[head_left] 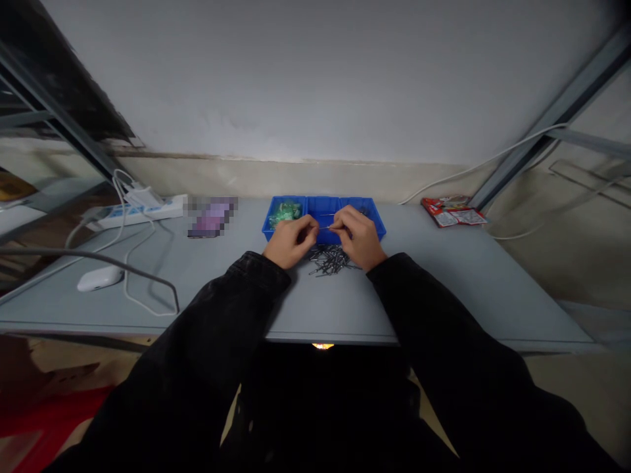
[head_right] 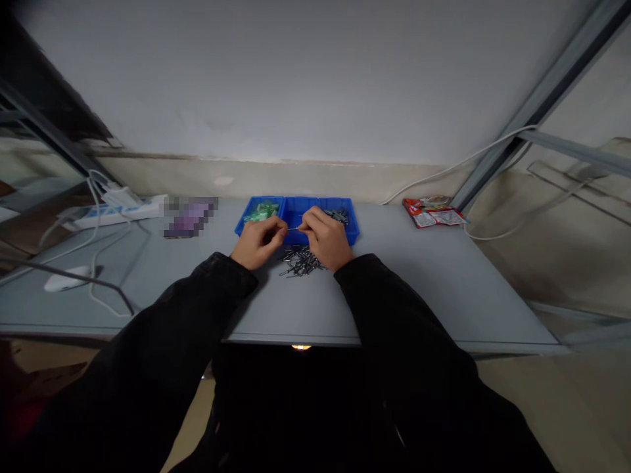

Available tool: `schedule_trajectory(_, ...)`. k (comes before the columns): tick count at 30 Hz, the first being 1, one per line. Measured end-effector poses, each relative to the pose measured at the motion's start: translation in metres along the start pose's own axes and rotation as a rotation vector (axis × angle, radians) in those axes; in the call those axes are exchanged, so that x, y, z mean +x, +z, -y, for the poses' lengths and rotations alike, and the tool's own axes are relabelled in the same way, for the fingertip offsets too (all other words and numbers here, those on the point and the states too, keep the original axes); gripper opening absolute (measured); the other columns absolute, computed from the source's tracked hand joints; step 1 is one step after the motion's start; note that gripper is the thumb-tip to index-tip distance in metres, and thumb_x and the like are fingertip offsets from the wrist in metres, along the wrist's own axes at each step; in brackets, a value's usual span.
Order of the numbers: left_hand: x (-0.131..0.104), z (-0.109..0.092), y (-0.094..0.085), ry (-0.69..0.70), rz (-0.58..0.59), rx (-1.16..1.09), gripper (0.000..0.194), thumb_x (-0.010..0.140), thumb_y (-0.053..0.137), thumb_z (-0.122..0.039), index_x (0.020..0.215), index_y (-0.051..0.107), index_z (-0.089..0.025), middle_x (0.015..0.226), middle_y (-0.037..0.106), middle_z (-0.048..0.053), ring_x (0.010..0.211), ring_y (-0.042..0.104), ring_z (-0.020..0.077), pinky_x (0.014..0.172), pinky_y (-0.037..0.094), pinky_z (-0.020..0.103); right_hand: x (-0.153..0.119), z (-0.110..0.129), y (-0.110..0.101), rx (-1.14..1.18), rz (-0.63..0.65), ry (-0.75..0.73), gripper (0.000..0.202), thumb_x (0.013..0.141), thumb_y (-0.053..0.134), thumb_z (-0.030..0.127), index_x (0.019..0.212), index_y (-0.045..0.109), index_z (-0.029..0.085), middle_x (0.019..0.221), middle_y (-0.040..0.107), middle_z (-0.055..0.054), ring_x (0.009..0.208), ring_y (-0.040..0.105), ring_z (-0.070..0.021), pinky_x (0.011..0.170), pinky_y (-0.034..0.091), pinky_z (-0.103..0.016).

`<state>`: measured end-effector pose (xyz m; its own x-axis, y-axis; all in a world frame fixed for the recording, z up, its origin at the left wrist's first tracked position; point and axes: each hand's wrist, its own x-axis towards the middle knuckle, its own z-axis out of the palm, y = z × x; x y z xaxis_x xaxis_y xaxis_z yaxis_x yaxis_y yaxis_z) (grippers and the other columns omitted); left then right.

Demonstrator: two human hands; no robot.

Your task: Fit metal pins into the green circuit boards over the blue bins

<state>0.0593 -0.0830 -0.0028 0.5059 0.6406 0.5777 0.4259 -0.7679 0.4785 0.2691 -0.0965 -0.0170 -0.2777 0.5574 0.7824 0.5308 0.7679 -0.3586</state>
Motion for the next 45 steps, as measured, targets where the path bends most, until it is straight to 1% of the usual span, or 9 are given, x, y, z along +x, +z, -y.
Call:
schedule_trajectory(10,-0.0009,0.0005,0.0023,-0.005,0.034,0.003,0.020,0.099,0.051,-0.029,0.088,0.062,-0.017,0.062,0.052,-0.004,0.054,0.043,0.0115,0.057,0.034,0.026,-0.0027,0.0012,0.0045,-0.001,0.075,0.014,0.017,0.099,0.054,0.020,0.082,0.053,0.023,0.088,0.062,-0.004,0.084,0.060,-0.0195,0.079,0.048,-0.035)
schedule_trajectory(16,-0.0007,-0.0016,0.0018,-0.002,0.033,0.014,0.021,0.100,0.052,-0.030,0.088,0.064,-0.017,0.062,0.053,-0.004,0.054,0.043,0.0115,0.058,0.035,0.027,-0.0023,0.0009,0.0028,-0.017,0.098,0.012,0.018,0.102,0.051,0.023,0.085,0.056,0.022,0.088,0.063,-0.004,0.084,0.060,-0.0190,0.078,0.047,-0.034)
schedule_trajectory(20,-0.0010,-0.0021,0.0017,-0.004,0.032,0.017,0.024,0.102,0.052,-0.033,0.090,0.066,-0.017,0.063,0.054,-0.003,0.055,0.044,0.0115,0.059,0.035,0.026,-0.0027,0.0004,0.0032,-0.036,0.118,0.033,0.022,0.105,0.048,0.029,0.088,0.059,0.022,0.088,0.065,-0.004,0.084,0.061,-0.0188,0.078,0.046,-0.033)
schedule_trajectory(24,-0.0013,-0.0024,0.0026,0.011,0.030,0.011,0.023,0.103,0.054,-0.034,0.093,0.068,-0.017,0.062,0.053,-0.004,0.055,0.044,0.0115,0.059,0.035,0.026,-0.0031,0.0010,0.0041,-0.062,0.127,0.059,0.027,0.107,0.043,0.031,0.087,0.058,0.022,0.087,0.064,-0.004,0.081,0.059,-0.0181,0.076,0.044,-0.032)
schedule_trajectory(29,-0.0016,-0.0024,0.0036,0.030,0.039,0.026,0.023,0.104,0.054,-0.033,0.095,0.068,-0.017,0.065,0.057,-0.003,0.056,0.047,0.0115,0.060,0.037,0.026,-0.0025,0.0032,0.0038,-0.168,0.101,0.080,0.036,0.108,0.039,0.035,0.078,0.054,0.022,0.075,0.061,-0.002,0.069,0.053,-0.0166,0.068,0.037,-0.031)
schedule_trajectory(32,-0.0010,-0.0011,0.0031,0.019,0.011,0.043,0.024,0.104,0.054,-0.034,0.097,0.069,-0.017,0.066,0.060,-0.002,0.058,0.050,0.0121,0.062,0.039,0.026,-0.0014,0.0032,0.0030,-0.175,0.076,0.060,0.037,0.108,0.040,0.035,0.078,0.056,0.021,0.076,0.062,-0.002,0.071,0.054,-0.0164,0.068,0.038,-0.031)
schedule_trajectory(37,0.0004,0.0017,0.0018,0.011,-0.054,0.062,0.026,0.104,0.054,-0.035,0.097,0.070,-0.016,0.069,0.063,-0.001,0.060,0.053,0.0125,0.064,0.040,0.026,0.0005,0.0006,0.0002,-0.133,0.020,0.026,0.030,0.107,0.047,0.035,0.084,0.061,0.020,0.082,0.065,-0.003,0.077,0.059,-0.0171,0.073,0.043,-0.031)
schedule_trajectory(41,0.0009,0.0030,0.0006,0.012,-0.086,0.057,0.026,0.104,0.054,-0.035,0.096,0.070,-0.016,0.071,0.064,-0.001,0.062,0.055,0.0127,0.064,0.041,0.026,0.0019,-0.0017,-0.0034,-0.076,0.016,0.022,0.022,0.105,0.051,0.028,0.088,0.062,0.021,0.088,0.067,-0.003,0.082,0.062,-0.0175,0.077,0.047,-0.031)
schedule_trajectory(45,0.0015,0.0032,-0.0004,0.021,-0.107,0.075,0.026,0.104,0.055,-0.035,0.095,0.071,-0.016,0.070,0.064,-0.001,0.061,0.054,0.0124,0.064,0.042,0.026,0.0024,-0.0030,-0.0050,-0.065,-0.020,0.005,0.018,0.103,0.053,0.023,0.086,0.060,0.021,0.088,0.066,-0.003,0.081,0.061,-0.0175,0.077,0.048,-0.032)
